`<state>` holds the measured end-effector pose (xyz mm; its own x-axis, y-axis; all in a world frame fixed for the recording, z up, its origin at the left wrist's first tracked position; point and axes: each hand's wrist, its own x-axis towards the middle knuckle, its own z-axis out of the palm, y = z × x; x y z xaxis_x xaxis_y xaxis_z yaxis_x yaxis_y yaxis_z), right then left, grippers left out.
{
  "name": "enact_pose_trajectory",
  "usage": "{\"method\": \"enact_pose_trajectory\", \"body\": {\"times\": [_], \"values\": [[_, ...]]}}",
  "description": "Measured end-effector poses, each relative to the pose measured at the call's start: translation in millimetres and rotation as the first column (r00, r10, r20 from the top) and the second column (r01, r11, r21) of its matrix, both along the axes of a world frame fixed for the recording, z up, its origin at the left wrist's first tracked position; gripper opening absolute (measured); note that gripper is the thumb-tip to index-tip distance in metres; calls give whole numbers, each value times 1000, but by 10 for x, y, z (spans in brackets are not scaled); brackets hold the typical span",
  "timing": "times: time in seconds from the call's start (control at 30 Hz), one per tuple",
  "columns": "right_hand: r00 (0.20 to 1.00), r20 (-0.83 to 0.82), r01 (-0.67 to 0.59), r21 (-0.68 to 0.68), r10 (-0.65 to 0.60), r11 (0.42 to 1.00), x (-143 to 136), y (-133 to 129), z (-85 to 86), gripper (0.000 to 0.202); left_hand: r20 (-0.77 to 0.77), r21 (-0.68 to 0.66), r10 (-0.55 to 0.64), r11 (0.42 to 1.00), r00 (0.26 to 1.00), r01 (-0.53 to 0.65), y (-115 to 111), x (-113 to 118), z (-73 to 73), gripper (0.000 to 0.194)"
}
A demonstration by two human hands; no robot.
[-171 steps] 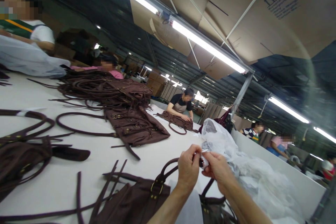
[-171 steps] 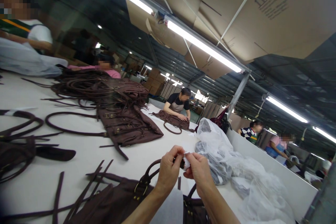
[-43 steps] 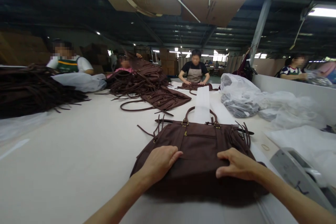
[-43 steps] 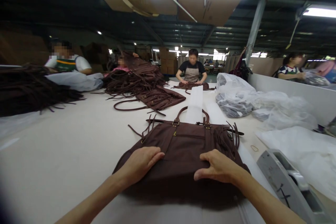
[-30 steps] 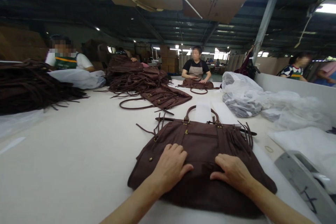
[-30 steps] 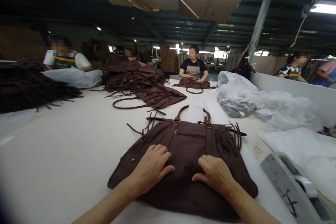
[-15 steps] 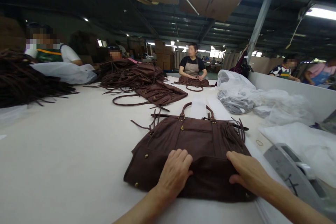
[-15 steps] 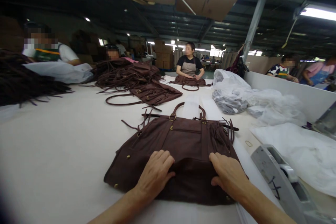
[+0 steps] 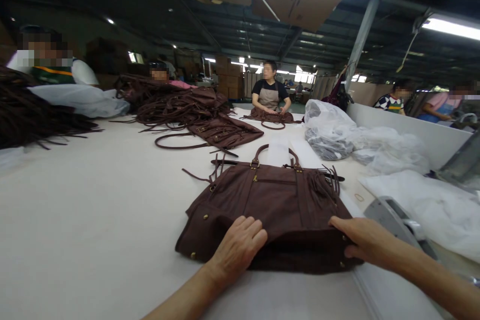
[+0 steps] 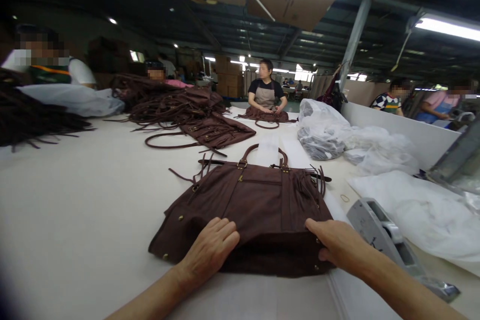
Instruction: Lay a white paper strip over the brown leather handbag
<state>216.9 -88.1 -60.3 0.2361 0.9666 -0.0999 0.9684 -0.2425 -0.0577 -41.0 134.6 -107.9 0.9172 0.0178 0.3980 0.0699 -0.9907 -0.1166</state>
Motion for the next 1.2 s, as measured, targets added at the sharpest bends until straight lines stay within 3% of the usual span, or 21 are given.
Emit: {"method": "enact_pose_trajectory", "body": {"times": [0.13, 0.2, 0.3, 0.43, 0.53, 0.6, 0.73, 0.8, 0.87, 0.97, 1.07, 1.13, 1.2], "values": [[984, 174, 33, 28, -38, 999, 47, 54, -261, 31, 20, 15, 3, 1000, 1000, -4, 14, 13, -27, 18], [954, 294, -100, 145, 54, 984, 7, -30, -476, 36, 28, 33, 4, 999, 1000, -5, 21, 14, -41, 17], [823, 544, -351, 265, 161, 898, -60, -215, -762, 51, 13, 71, -14, 997, 1000, 13, 24, -10, -49, 15], [724, 684, -386, 289, 93, 876, -86, -316, -962, 63, 14, 137, -105, 985, 994, 102, 15, -119, -40, 16], [683, 728, -362, 279, 50, 889, -111, -306, -1010, 72, 3, 135, -164, 978, 987, 162, -15, -221, -37, 40], [684, 729, -336, 271, 36, 902, -175, -298, -981, 80, -31, 105, -164, 980, 986, 166, -39, -262, -49, 44], [793, 609, -291, 376, 2, 880, -481, -178, -701, 88, -60, 73, -154, 985, 986, 158, -64, -261, -84, 40], [824, 561, -333, 375, 74, 865, -688, -19, -528, 85, -60, 67, -148, 986, 987, 151, -71, -247, -91, 38], [799, 552, -452, 289, 238, 844, -860, 175, -442, 80, -56, 68, -134, 988, 989, 138, -88, -243, -92, 36], [722, 545, -604, 196, 426, 773, -956, 412, -551, 78, -50, 90, -119, 988, 992, 123, -122, -265, -86, 33], [663, 597, -668, 200, 452, 717, -880, 521, -788, 74, -68, 90, -148, 984, 987, 154, -82, -337, -29, 32], [627, 621, -711, 210, 470, 672, -800, 540, -891, 67, -59, 44, -118, 992, 991, 120, 28, -435, 83, 32], [631, 586, -728, 221, 509, 649, -745, 531, -921, 64, -38, -60, 2, 998, 999, -4, 195, -580, 258, 34]]}}
